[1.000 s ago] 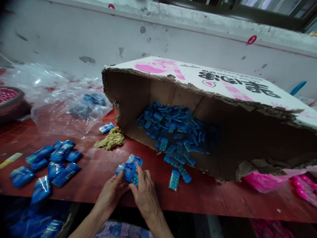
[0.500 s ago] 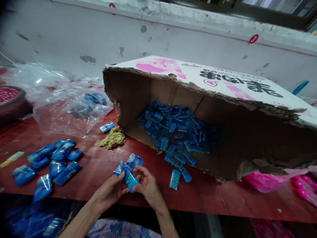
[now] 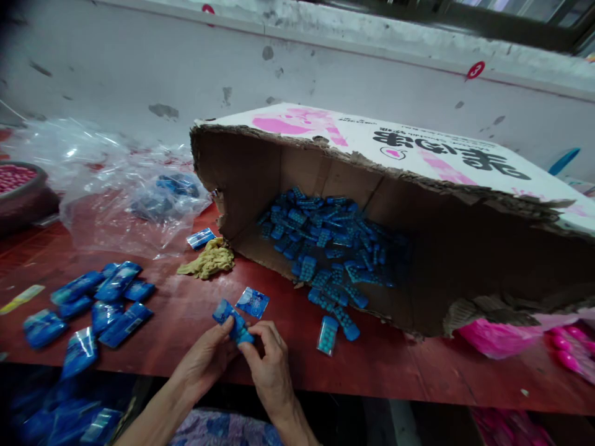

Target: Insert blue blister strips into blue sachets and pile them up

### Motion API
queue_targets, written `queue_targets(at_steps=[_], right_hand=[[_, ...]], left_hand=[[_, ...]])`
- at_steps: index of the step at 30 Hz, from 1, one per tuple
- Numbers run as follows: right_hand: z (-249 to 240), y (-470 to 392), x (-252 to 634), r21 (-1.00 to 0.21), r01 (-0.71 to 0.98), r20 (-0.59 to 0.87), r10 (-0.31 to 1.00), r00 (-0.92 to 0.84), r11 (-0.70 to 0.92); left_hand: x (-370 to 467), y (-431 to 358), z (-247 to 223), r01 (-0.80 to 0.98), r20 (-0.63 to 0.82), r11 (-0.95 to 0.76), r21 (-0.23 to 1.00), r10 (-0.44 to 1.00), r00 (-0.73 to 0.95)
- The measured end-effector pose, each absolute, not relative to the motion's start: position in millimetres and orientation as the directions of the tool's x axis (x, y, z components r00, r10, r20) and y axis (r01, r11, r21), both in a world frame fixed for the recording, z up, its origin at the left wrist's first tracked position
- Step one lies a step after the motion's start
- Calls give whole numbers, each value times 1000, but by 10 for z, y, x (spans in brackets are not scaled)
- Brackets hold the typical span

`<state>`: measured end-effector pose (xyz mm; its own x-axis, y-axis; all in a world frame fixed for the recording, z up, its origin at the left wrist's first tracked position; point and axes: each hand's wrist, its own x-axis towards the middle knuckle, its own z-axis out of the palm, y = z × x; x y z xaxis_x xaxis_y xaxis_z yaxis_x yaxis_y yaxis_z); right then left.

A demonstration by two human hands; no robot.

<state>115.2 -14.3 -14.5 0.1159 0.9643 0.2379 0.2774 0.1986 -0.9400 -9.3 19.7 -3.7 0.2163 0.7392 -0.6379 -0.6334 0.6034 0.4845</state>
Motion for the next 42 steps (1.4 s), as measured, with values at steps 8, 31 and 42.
queue_targets(at_steps=[8,31,42], right_hand=[[-264,-76,1287,-992,-22,124,991,-55,123],[-305,-155,1170,-991,-133,30,999,16,32],[-191,72,1220,-869,446,231,973,-16,214]], left_hand=[[-238,189,-70,-507,-504,735,450,678,535],[9,-52,-55,-607,-446,653,454,756,479],[-577,318,119,-889,-512,208,408,858,-34]])
